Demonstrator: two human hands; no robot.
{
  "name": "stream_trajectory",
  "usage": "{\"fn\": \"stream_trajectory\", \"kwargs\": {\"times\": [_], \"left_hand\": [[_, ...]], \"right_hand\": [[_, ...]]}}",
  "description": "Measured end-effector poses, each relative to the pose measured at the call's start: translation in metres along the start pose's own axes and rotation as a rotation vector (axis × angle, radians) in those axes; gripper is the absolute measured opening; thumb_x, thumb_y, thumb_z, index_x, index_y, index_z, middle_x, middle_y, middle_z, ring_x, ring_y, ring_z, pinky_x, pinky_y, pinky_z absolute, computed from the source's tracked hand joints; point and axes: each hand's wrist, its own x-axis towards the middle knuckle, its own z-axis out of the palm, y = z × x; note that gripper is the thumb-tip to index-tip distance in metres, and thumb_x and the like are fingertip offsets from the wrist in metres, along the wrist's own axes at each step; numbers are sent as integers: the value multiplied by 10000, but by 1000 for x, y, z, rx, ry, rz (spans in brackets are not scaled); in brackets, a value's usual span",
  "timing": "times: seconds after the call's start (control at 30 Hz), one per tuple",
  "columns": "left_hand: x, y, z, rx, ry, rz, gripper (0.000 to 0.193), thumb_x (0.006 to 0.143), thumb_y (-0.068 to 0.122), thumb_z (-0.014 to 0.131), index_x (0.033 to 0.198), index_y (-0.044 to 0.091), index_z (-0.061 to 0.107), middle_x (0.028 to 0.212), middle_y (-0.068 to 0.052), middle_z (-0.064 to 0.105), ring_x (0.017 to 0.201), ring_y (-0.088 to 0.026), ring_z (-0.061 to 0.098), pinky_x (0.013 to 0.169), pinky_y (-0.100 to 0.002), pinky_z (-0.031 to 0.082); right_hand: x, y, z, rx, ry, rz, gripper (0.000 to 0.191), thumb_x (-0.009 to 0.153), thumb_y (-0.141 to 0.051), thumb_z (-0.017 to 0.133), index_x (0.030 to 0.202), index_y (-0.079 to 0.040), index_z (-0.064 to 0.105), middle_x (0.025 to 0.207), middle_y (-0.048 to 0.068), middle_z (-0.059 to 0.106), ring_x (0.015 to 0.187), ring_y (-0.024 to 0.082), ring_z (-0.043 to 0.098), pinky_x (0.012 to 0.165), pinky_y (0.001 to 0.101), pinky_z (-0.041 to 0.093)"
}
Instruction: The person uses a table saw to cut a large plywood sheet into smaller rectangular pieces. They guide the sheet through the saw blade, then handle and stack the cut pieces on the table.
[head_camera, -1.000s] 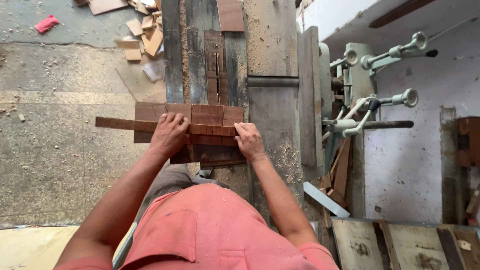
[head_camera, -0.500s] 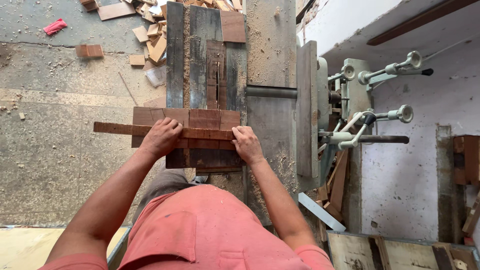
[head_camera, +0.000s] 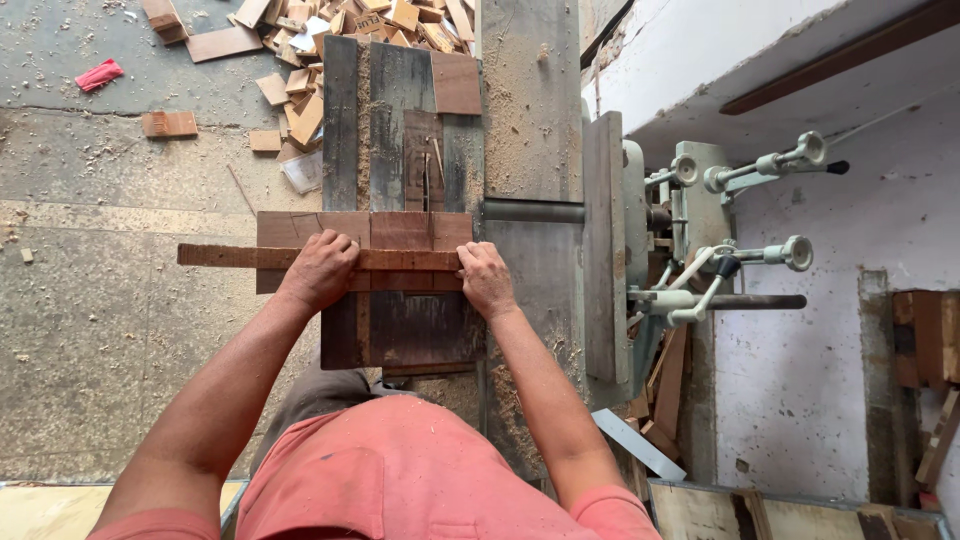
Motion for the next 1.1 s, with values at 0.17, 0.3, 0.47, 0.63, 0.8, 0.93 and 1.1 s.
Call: {"fn": "stream_trajectory", "kwargs": {"times": [0.17,0.3,0.47,0.63,0.8,0.93,1.1], "left_hand": [[31,-19,-1,41,-11,-1,113,946,119,623,1005,49,689,1037,-78,664,1046,-234,607,966,-382,499],[50,-32,-6,39,-20,0,140,912,120,623,1004,40,691,1038,-83,664,1046,-238,605,962,-391,500],[61,-38,-8,40,-1,5,176,870,62,630,1031,45,698,1050,-74,664,1077,-236,600,984,-379,491],[75,-49,-8,39,-19,-3,188,858,67,639,1034,46,701,1061,-70,662,1097,-238,594,1000,-376,482],[89,-59,-9,43,36,15,211,845,54,643,1048,45,702,1060,-70,667,1095,-239,597,998,-377,483],[104,-70,-17,-27,30,-19,149,851,75,645,987,53,702,1051,-82,669,1096,-250,595,985,-391,478],[104,-91,-35,-17,12,-19,102,857,74,646,942,69,703,1045,-67,667,1098,-244,600,993,-387,477]], "right_hand": [[33,6,-3,-41,-3,-8,344,822,-66,745,1157,-23,677,1164,111,689,1175,312,598,1044,410,490],[55,10,-5,-45,-4,-21,366,778,-82,754,1133,-28,681,1132,114,692,1158,310,603,1020,414,488],[70,13,-5,-48,5,-14,363,778,-78,757,1130,-25,686,1150,113,698,1150,309,604,1028,408,485],[87,15,-6,-71,-6,-11,374,773,-92,770,1133,-26,690,1152,104,700,1156,301,605,1030,401,486],[105,19,-7,-88,-34,10,324,795,-90,769,1105,-43,688,1142,90,704,1160,289,610,1030,393,495],[126,27,-7,-81,-40,18,293,775,-107,779,1045,-52,682,1109,87,706,1150,302,610,1009,402,500],[190,43,-42,-242,74,-93,142,813,-111,745,934,-70,683,979,127,711,991,312,670,826,412,577]]}}
